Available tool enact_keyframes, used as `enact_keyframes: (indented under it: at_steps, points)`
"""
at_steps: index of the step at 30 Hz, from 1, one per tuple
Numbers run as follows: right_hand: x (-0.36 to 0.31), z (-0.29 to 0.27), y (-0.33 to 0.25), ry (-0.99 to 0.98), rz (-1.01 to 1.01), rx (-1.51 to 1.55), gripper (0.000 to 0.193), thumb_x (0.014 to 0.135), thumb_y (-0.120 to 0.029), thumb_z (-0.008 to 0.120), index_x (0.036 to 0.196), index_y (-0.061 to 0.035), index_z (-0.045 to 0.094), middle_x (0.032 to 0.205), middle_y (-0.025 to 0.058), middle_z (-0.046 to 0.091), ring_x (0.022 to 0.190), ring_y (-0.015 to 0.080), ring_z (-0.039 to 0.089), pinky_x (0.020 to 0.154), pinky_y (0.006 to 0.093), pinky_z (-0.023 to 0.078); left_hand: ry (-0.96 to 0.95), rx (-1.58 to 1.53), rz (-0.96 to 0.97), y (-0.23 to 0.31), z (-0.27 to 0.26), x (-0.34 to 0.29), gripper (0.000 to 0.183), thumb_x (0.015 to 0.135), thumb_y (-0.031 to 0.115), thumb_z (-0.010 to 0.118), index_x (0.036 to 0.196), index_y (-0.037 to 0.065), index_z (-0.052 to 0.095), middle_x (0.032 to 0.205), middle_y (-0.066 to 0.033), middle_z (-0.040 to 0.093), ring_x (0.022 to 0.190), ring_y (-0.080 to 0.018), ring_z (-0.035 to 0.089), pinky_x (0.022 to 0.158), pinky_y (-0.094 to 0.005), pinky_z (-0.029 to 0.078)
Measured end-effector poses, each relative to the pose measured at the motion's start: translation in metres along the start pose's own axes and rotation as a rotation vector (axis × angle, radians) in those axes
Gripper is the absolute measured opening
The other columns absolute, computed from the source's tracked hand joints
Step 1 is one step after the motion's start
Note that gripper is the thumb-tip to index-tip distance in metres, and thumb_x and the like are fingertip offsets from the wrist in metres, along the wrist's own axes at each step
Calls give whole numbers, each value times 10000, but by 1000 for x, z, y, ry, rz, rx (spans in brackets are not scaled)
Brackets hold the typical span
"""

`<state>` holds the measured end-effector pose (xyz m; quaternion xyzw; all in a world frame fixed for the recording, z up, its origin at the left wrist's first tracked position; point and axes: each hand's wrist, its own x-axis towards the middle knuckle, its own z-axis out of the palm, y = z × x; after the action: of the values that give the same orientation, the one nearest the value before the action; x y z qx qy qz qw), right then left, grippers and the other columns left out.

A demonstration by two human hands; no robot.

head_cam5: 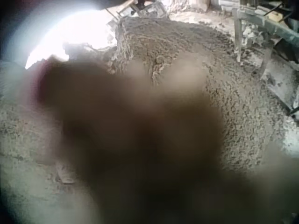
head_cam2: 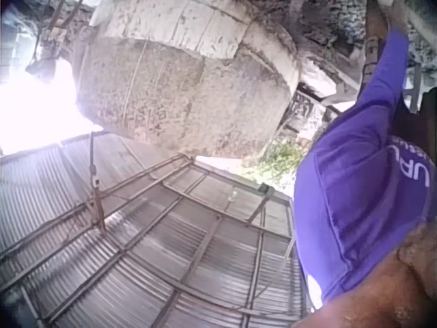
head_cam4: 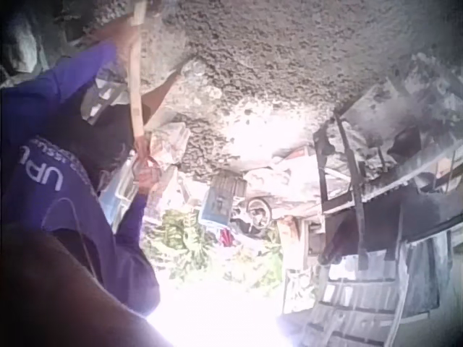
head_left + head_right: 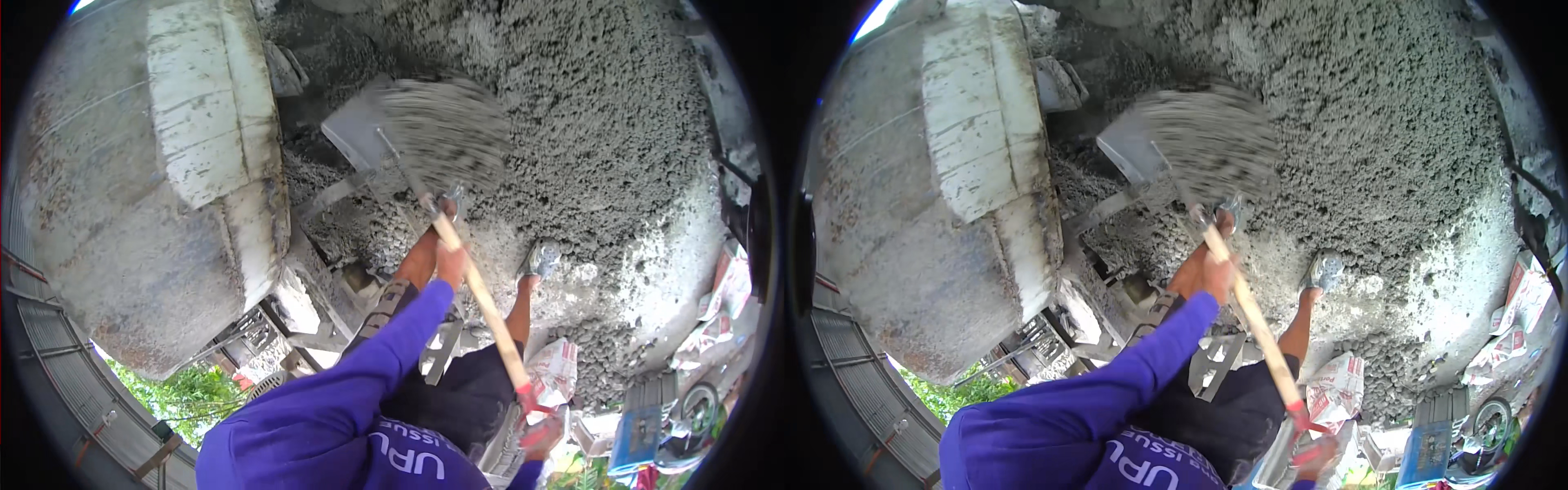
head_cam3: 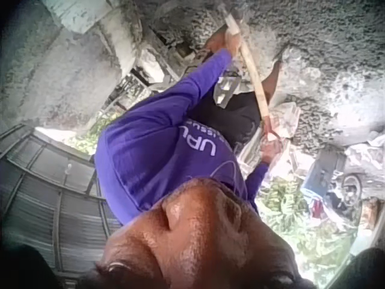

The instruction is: The person shovels wet concrete from a pile into a concrete mixer using a shovel.

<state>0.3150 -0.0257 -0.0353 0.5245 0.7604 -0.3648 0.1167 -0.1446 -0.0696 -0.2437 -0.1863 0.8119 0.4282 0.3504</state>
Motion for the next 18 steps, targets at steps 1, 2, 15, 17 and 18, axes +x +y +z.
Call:
enact_keyframes:
  at_steps: [1, 2, 15, 17, 18]
  points:
    - [-10, 1, -19, 337, -225, -16, 248, 801, -188, 546, 966, -13, 606, 782, 113, 598, 674, 229, 615, 597, 362, 493, -104, -108, -240, 20, 11, -3, 163, 821, 104, 622, 858, -38, 552, 652, -95, 575, 506, -211, 575, 443, -349, 480]
    - [17, 12, -56, 356, -236, 5, 248, 801, -188, 546, 966, -13, 606, 782, 113, 598, 674, 229, 615, 597, 362, 493, 43, -108, -150, 40, 8, 26, 141, 819, 112, 585, 831, -17, 530, 635, -88, 558, 496, -211, 561, 432, -349, 476]
    - [313, 133, -419, -211, 355, 1843, 232, 817, -49, 636, 962, -32, 456, 736, 65, 556, 580, 178, 576, 528, 319, 503, -275, 12, -254, 304, -212, 481, 196, 870, 232, 533, 789, 57, 573, 639, -76, 564, 493, -216, 548, 469, -379, 467]
    - [323, 188, -341, -328, 491, 1180, 213, 824, -80, 616, 946, 0, 461, 685, 75, 549, 525, 190, 581, 514, 313, 501, -63, -62, -266, 211, -197, 469, 152, 863, 170, 555, 824, 25, 575, 672, -88, 566, 543, -218, 557, 509, -375, 476]
    - [312, 193, -305, -381, 515, 1372, 184, 825, -92, 595, 929, 4, 478, 651, 76, 539, 524, 190, 581, 515, 312, 500, 51, -78, -311, 151, -189, 441, 133, 860, 140, 565, 842, 9, 577, 689, -94, 568, 568, -220, 562, 529, -372, 480]
